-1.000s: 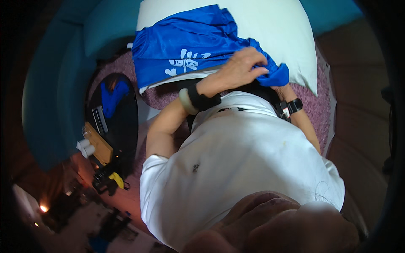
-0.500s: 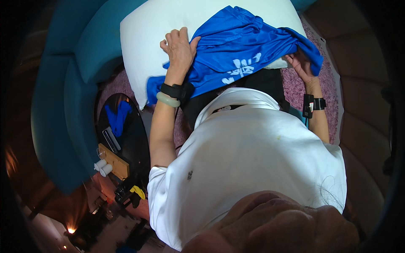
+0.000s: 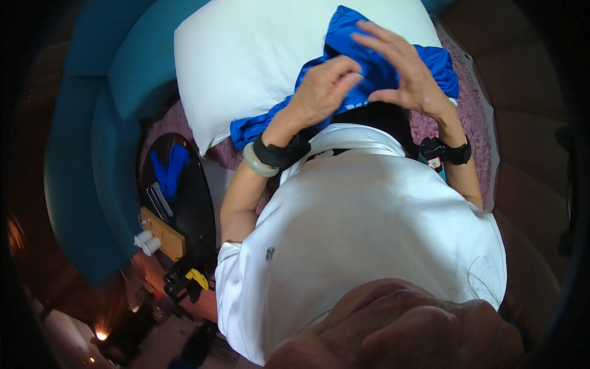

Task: The person folds a pair of grey trousers, a floral patterned cloth, and a blue t-shirt on a white pillow placed on a teal sofa. The person smooths and aligns each item before folding it into a compact shape and stacking it.

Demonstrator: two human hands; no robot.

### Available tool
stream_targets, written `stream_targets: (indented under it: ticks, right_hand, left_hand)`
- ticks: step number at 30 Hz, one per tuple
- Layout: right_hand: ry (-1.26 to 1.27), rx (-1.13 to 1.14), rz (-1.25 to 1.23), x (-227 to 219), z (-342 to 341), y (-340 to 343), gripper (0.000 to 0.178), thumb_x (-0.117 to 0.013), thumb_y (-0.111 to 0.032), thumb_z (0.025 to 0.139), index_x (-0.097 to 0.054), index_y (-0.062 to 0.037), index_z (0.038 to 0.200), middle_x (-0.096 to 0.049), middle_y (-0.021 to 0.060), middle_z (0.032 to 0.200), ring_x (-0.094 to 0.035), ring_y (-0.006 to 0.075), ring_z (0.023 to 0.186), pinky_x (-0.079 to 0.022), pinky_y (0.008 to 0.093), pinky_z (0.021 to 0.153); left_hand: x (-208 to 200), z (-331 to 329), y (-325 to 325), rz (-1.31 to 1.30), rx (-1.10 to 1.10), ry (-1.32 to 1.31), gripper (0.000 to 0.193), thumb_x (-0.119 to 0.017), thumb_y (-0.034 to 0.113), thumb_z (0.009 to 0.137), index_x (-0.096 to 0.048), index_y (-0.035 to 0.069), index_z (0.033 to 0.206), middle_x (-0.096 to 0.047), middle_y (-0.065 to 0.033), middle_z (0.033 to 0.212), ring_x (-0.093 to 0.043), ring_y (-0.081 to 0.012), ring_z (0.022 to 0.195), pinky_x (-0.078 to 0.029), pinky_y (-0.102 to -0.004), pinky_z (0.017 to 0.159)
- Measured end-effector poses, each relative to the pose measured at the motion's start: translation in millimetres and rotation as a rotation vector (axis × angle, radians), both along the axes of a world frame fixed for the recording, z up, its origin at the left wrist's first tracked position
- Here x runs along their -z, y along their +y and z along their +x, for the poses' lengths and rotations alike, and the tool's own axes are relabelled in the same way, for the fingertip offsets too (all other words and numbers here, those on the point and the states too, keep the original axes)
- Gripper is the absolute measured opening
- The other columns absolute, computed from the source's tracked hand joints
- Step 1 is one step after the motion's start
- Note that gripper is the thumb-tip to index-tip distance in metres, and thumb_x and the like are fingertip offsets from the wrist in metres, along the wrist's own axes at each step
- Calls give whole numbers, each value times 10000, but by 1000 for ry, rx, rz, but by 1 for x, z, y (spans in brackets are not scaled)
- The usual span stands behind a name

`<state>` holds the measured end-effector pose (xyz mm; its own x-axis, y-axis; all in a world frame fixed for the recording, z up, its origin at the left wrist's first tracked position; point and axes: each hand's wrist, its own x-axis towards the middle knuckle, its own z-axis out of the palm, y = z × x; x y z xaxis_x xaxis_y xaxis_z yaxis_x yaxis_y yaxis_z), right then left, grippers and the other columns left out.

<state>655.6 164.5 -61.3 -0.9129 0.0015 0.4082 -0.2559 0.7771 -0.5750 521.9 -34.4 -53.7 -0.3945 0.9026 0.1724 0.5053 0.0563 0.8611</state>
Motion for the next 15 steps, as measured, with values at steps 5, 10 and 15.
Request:
stream_targets:
  ticks: [5,10,15]
  right_hand:
    - [-239,-172,19,-3,-1,-17,307,-698,-138,874,-621,-93,1168,-667,98,929,-643,278,839,-493,400,845]
    - [-320,3,-234,-17,10,3,204,-611,-95,941,-638,-64,1141,-613,72,799,-551,182,655,-451,325,637]
    - [-45,160,-475,-64,41,47,236,-559,-124,1012,-653,-16,1198,-651,35,1047,-608,116,959,-479,240,863]
  left_hand:
    - [6,18,-10,85,62,85,223,-667,276,958,-661,66,1034,-622,-72,917,-597,-178,800,-497,-278,718]
    - [47,-3,-60,-153,-186,620,445,-791,364,805,-629,76,1103,-649,-135,974,-631,-324,873,-474,-406,771]
    - [60,-4,-110,-447,-109,546,369,-744,175,752,-641,38,1079,-664,-181,872,-644,-383,866,-494,-454,756]
